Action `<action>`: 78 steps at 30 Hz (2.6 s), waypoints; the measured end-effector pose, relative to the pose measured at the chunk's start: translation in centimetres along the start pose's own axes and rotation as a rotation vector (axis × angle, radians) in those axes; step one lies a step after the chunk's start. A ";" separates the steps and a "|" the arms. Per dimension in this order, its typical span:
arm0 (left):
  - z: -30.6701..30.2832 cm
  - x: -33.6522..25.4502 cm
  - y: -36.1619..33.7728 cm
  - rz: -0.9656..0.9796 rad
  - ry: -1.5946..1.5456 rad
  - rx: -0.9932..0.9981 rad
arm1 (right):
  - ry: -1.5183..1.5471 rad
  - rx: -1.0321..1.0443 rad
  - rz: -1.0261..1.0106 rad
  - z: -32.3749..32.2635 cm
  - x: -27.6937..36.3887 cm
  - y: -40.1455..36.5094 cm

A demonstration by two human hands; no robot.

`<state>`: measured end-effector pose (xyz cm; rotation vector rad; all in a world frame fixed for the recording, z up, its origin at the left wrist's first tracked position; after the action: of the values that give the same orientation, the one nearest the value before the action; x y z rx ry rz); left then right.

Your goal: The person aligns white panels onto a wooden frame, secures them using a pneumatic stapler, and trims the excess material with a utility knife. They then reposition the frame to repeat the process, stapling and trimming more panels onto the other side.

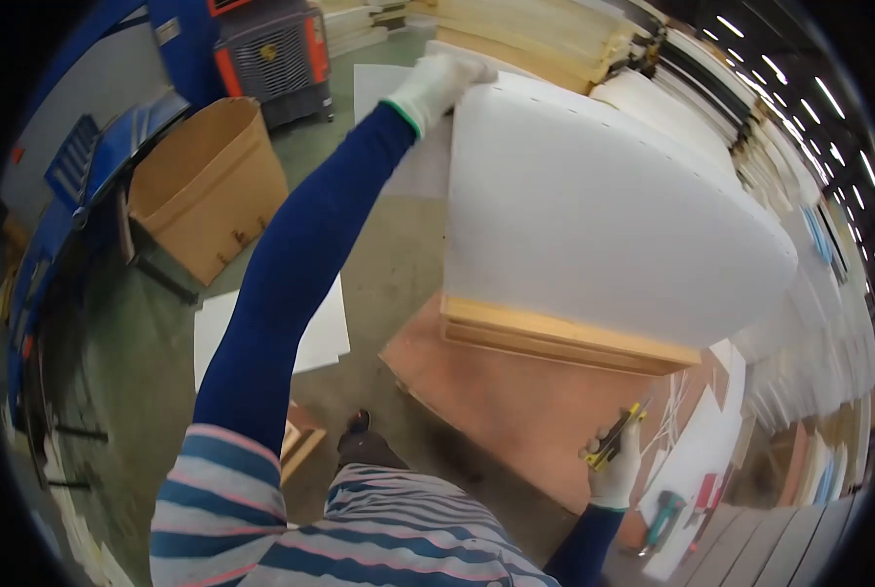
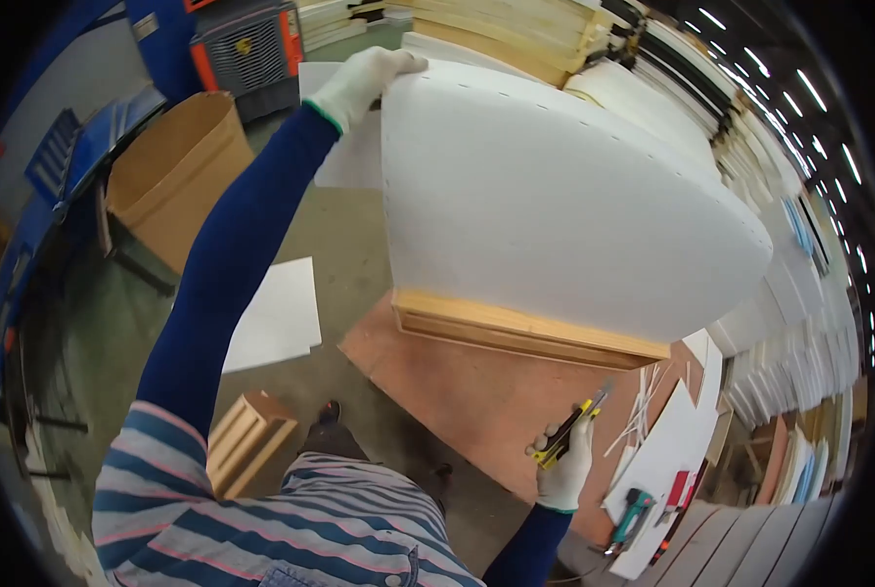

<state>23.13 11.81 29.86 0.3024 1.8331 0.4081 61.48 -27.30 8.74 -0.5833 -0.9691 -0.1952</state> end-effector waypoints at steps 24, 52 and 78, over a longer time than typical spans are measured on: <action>-10.9 11.2 1.5 0.074 -0.500 0.035 | -1.044 -0.245 -1.192 46.8 -0.6 -4.3; -10.1 11.2 1.6 -0.055 -0.644 0.102 | -1.731 -0.644 -1.151 53.1 -1.4 1.8; -10.6 10.4 1.5 -0.040 -0.606 0.101 | -1.708 -0.685 -1.031 48.0 -8.8 3.1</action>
<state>9.94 16.04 24.33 0.4079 1.2638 0.1670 23.26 0.72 20.84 -0.7770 -2.9030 -1.0785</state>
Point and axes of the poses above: each hand's wrist, its own y-axis towards the middle knuckle, its own z-axis out of the palm, x = y × z, the point moved 1 cm from there along y, towards the middle knuckle, and after that the axes turned 9 degrees about -x, right-handed, at the moved point
